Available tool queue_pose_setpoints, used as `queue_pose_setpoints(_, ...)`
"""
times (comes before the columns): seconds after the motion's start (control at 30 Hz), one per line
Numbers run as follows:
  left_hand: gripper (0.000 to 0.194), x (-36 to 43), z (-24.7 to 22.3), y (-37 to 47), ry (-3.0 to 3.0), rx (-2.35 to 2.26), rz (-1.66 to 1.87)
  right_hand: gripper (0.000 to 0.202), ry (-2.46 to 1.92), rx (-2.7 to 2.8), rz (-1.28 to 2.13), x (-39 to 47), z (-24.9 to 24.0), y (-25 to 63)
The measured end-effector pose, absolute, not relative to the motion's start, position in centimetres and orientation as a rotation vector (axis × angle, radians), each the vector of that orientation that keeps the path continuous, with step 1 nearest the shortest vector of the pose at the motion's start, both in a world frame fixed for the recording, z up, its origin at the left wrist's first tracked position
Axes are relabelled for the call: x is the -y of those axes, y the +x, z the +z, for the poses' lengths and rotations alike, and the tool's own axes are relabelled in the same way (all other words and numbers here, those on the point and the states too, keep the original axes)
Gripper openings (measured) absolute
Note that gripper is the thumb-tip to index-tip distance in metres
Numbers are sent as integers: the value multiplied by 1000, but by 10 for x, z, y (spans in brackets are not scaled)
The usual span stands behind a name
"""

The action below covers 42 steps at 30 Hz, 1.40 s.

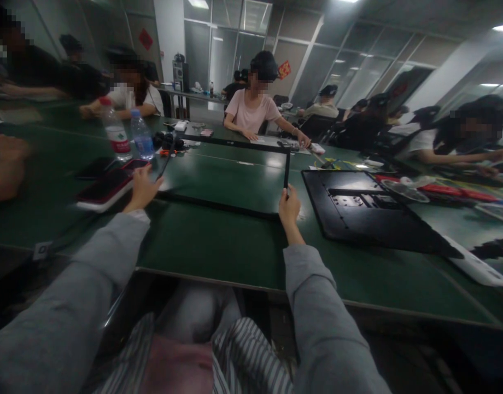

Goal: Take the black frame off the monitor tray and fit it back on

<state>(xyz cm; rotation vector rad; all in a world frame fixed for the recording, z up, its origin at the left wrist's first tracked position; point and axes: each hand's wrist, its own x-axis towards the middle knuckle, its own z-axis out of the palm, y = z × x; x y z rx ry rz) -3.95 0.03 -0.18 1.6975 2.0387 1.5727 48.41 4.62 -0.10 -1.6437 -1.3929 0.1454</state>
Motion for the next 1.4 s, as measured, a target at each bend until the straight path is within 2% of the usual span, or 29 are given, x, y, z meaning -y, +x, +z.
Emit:
queue_pose_setpoints(0.13,72,-1,-5,-42,1635,-2114,1440,49,-1663,1434,142,-56,-6,491)
queue_pose_setpoints(0.33,64,2,-4,-36,1774,-2211,1171,61,-1725,1561,133,-60,-11,491)
queue_pose_setpoints(0.6,54,5,-3,-37,1819,-2299,892,50,-1662,1846,108,-77,-27,498)
queue_pose_setpoints(0.77,49,11,1,-32,1881,-2265,862,55,-1625,1799,213,-82,-30,505)
queue_pose_setpoints(0.9,60,24,16,-21,2045,-2051,752,57,-1583,1718,361,-82,-30,512)
queue_pose_setpoints(1.07,93,35,30,-15,2151,-1807,430,66,-1541,1684,442,-81,-32,516)
queue_pose_setpoints(1.13,100,34,29,-17,2170,-1793,373,72,-1540,1652,456,-82,-34,516)
queue_pose_setpoints(1.2,90,31,26,-21,2195,-1761,395,78,-1552,1624,463,-82,-35,517)
queue_pose_setpoints(1.3,65,25,18,-27,2198,-1731,510,80,-1577,1589,393,-82,-34,521)
queue_pose_setpoints(1.4,58,20,12,-31,2159,-1783,617,77,-1584,1523,294,-78,-27,526)
